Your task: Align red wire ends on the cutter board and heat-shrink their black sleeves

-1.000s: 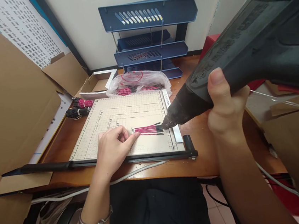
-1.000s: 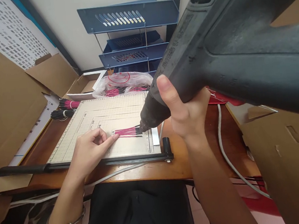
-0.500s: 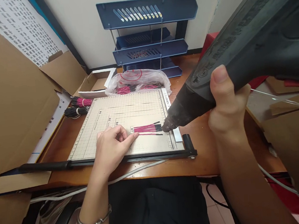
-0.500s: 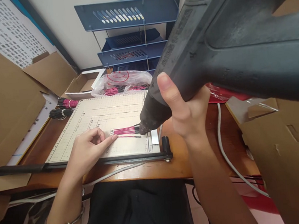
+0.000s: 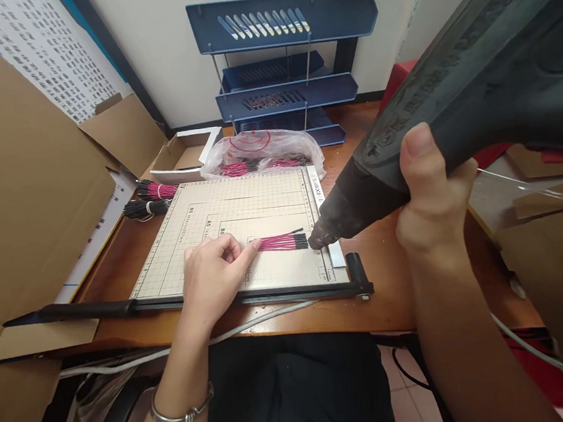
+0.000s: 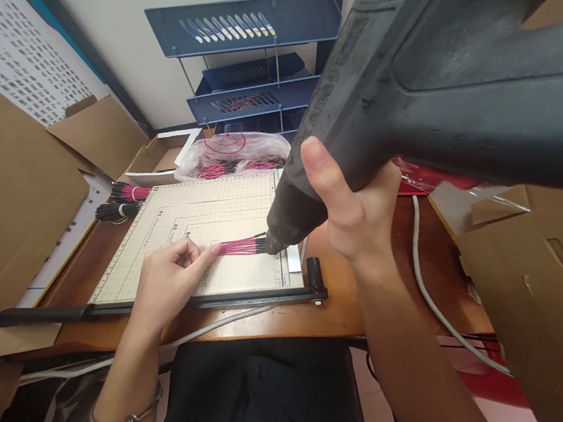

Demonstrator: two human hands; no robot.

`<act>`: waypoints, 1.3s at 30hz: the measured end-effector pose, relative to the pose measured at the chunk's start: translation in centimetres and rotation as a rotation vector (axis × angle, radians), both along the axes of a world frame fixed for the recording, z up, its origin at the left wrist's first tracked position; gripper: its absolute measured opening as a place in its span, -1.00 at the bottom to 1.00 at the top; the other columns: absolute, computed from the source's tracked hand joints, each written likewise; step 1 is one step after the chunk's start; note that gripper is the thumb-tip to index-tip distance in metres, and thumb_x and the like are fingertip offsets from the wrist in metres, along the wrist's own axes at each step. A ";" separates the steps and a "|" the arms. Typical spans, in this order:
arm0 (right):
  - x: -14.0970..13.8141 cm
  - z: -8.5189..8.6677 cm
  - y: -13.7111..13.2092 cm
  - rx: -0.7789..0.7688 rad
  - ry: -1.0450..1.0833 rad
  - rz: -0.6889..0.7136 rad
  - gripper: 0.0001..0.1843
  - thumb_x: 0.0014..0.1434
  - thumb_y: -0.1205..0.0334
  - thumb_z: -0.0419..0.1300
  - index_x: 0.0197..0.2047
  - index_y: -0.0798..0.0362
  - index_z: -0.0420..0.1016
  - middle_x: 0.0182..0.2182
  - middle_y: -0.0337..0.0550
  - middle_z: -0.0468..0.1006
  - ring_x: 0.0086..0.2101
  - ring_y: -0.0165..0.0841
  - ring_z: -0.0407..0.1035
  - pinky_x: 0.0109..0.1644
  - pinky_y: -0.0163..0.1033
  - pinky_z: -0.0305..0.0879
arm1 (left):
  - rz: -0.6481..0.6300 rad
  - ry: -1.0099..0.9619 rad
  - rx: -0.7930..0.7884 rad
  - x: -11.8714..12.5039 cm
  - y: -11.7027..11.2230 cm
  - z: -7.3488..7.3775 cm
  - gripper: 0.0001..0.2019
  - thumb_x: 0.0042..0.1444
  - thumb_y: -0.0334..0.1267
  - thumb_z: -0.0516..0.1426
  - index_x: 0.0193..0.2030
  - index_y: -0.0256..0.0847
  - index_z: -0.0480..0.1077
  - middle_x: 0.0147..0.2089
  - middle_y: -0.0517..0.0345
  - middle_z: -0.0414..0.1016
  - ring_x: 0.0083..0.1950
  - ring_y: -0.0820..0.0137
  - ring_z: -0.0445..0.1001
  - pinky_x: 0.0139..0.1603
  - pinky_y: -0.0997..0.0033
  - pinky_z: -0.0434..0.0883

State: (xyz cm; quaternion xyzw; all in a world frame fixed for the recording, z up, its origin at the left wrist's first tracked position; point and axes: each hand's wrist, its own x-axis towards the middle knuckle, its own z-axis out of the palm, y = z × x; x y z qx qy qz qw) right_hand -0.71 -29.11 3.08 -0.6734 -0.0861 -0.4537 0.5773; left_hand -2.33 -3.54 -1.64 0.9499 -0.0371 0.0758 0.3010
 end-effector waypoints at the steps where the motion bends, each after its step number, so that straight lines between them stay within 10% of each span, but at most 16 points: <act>1: 0.0 0.0 0.0 0.011 0.002 -0.001 -0.78 0.30 -0.04 0.23 -0.08 -0.18 0.61 -0.06 -0.32 0.62 0.12 -0.16 0.49 0.32 -0.05 0.41 | 0.011 0.000 0.003 0.0 -0.1 0.0 -0.49 0.20 0.12 0.21 -0.57 -0.17 0.19 -0.56 0.27 0.26 -0.41 0.37 0.27 -0.34 0.34 0.09; 39: 0.5 -0.4 -0.1 0.027 -0.033 0.042 -0.80 0.25 0.01 0.30 -0.09 -0.15 0.62 -0.09 -0.34 0.61 0.03 -0.17 0.55 0.25 0.01 0.46 | 0.001 0.013 -0.006 0.2 -0.2 -0.1 -0.48 0.14 0.10 0.24 -0.58 -0.17 0.13 -0.58 0.29 0.20 -0.41 0.36 0.24 -0.33 0.35 0.08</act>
